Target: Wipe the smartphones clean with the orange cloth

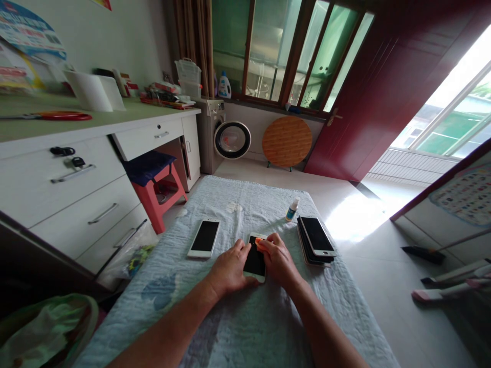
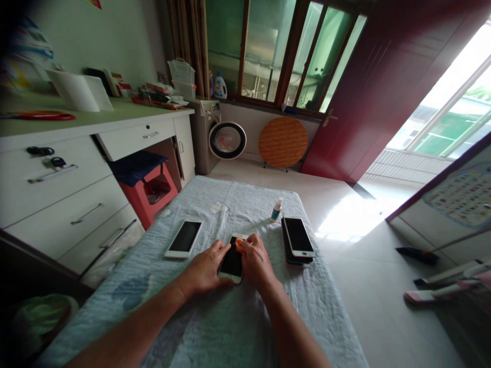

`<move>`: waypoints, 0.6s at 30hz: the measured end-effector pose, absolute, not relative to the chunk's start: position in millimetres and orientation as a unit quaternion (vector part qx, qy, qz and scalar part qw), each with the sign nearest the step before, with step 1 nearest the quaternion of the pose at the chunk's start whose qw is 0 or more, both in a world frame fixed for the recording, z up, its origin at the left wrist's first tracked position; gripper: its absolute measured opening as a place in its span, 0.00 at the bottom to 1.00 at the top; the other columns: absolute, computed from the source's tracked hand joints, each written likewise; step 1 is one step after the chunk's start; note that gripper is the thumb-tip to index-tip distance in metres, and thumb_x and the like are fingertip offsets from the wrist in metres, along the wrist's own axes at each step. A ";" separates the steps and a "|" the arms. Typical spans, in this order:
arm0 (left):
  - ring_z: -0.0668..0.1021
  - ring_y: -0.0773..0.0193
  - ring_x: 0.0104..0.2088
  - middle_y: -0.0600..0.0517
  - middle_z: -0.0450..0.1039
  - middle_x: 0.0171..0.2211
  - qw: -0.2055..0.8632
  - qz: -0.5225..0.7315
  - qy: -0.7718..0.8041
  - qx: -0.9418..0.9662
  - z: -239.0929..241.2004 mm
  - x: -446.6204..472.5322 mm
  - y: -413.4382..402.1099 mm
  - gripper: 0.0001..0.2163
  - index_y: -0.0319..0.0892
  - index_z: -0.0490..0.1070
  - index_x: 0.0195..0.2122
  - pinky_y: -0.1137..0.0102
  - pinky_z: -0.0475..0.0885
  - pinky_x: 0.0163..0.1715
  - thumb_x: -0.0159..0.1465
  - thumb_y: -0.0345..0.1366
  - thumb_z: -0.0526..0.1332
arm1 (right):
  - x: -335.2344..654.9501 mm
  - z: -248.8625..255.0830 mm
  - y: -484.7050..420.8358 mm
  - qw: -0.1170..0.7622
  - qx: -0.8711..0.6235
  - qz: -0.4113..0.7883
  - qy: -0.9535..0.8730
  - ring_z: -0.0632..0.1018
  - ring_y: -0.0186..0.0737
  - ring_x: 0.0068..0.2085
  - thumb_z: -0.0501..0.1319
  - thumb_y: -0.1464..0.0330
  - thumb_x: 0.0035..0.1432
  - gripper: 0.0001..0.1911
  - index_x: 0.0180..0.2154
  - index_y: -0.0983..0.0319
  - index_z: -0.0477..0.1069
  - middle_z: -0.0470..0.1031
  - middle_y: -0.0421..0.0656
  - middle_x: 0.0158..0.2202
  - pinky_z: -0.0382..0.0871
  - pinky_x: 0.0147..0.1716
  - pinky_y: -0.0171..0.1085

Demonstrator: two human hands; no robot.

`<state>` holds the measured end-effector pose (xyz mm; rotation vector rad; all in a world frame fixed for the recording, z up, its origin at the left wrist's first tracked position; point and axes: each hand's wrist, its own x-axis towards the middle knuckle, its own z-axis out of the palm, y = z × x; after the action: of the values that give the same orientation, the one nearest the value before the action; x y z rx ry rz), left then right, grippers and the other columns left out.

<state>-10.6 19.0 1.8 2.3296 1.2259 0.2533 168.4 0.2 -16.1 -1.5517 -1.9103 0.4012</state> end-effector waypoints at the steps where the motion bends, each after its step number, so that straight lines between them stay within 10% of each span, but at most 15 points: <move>1: 0.76 0.49 0.47 0.44 0.67 0.49 0.239 0.093 0.451 0.855 1.4 -9.5 17.6 0.35 0.40 0.65 0.56 0.64 0.71 0.48 0.49 0.50 0.69 | 167.3 -13.5 -1.2 0.304 -0.587 0.153 -0.735 0.71 0.37 0.39 0.53 0.81 0.55 0.19 0.41 0.61 0.77 0.66 0.43 0.37 0.66 0.41 0.34; 18: 0.76 0.48 0.48 0.41 0.69 0.50 0.195 0.107 0.477 0.850 -5.5 -2.9 12.7 0.36 0.39 0.64 0.57 0.63 0.71 0.47 0.53 0.57 0.65 | 173.1 -9.4 -3.2 0.288 -0.557 0.209 -0.750 0.71 0.32 0.33 0.56 0.81 0.54 0.13 0.31 0.62 0.77 0.66 0.41 0.34 0.64 0.35 0.31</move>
<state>-2.9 12.7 -5.5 2.3824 1.3383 0.2985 173.1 -3.2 -9.4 -1.4889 -2.0038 0.5573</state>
